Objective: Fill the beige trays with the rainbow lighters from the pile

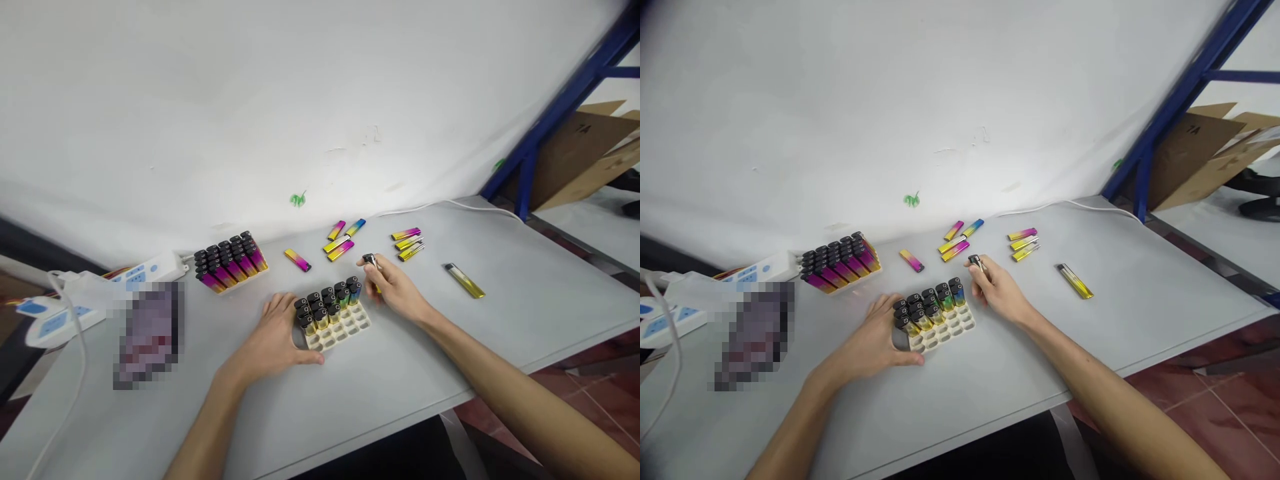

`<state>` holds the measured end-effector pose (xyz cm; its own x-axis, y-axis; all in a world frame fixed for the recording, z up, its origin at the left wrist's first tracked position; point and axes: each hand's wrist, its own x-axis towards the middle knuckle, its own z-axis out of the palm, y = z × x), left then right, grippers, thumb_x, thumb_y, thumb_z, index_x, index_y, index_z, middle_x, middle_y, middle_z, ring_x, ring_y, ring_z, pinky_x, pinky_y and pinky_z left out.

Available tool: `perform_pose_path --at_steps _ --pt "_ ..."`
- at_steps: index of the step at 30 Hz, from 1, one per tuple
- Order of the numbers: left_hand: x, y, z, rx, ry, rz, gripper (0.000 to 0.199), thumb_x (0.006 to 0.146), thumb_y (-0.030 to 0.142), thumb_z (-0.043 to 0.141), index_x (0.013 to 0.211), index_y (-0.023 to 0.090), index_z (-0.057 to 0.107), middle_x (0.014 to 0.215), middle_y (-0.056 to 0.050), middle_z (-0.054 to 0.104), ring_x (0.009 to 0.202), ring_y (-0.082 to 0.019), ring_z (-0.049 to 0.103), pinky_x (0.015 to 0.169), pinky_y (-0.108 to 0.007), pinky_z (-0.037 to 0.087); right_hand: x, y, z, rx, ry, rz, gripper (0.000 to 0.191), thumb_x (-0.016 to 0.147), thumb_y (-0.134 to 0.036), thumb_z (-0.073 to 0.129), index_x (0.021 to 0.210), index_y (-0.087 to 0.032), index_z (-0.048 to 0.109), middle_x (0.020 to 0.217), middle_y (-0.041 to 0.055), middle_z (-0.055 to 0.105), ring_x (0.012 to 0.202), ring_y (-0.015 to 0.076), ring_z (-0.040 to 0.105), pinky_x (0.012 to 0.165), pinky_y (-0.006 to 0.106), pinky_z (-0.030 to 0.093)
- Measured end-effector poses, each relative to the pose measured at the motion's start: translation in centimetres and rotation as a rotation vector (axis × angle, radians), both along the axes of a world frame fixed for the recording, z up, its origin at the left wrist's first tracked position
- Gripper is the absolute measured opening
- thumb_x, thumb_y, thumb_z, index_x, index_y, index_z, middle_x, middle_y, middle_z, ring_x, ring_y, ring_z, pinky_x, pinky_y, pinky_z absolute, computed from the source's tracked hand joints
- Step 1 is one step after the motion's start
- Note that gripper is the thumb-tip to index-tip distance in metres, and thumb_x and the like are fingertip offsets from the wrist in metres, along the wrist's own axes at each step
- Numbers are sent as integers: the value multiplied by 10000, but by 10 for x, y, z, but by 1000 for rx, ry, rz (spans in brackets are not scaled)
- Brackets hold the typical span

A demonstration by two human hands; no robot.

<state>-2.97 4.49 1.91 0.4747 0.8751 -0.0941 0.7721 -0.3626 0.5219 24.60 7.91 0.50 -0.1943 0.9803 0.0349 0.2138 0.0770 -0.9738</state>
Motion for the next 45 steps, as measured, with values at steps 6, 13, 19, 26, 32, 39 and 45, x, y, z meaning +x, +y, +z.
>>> perform_pose_path --at_steps 6,13,19,26,32,39,45 --pt "-1 0 0 -2 25 11 830 581 664 822 1246 231 577 1237 -88 535 1185 -356 445 1023 -493 389 0 -4 -3 -66 145 -46 490 988 -640 334 1033 -213 570 631 -72 277 466 100 317 419 242 325" --pt "-2 1 -1 19 15 -1 820 594 642 829 1264 240 579 1224 -79 543 1185 -346 451 1040 -490 380 0 -5 -2 -34 191 -32 350 949 -605 497 970 -277 375 645 -81 540 517 128 545 454 231 418" --pt "-2 2 -3 26 -8 2 836 587 656 824 1280 256 580 1221 -70 550 1181 -347 461 1040 -486 384 2 -9 4 -101 209 20 414 920 -642 520 883 -231 477 591 -96 287 458 77 236 429 223 193" --pt "-3 3 -2 5 14 0 840 608 653 816 1299 250 558 1236 -73 543 1193 -348 453 1040 -495 391 4 -7 -3 -123 151 -32 637 952 -722 287 550 -228 268 522 -63 174 483 96 148 484 294 119" --pt "-3 2 -1 11 32 -8 854 618 640 820 1333 269 536 1255 -72 532 1199 -345 444 1051 -497 379 4 -6 -5 -144 98 -125 580 982 -607 305 540 -240 226 502 -58 177 469 101 162 482 303 147" --pt "-1 1 1 1 46 -9 803 630 629 817 1294 263 552 1221 -67 535 1185 -339 449 1038 -494 392 2 -6 -5 -138 79 -140 529 992 -478 272 521 -247 204 470 -55 174 453 103 164 476 307 163" --pt "-2 2 -1 15 36 -11 781 634 600 827 1288 274 550 1233 -67 541 1190 -339 452 1036 -500 394 3 -7 -1 -154 123 -141 580 969 -617 298 533 -245 212 504 -57 157 475 103 135 476 302 131"
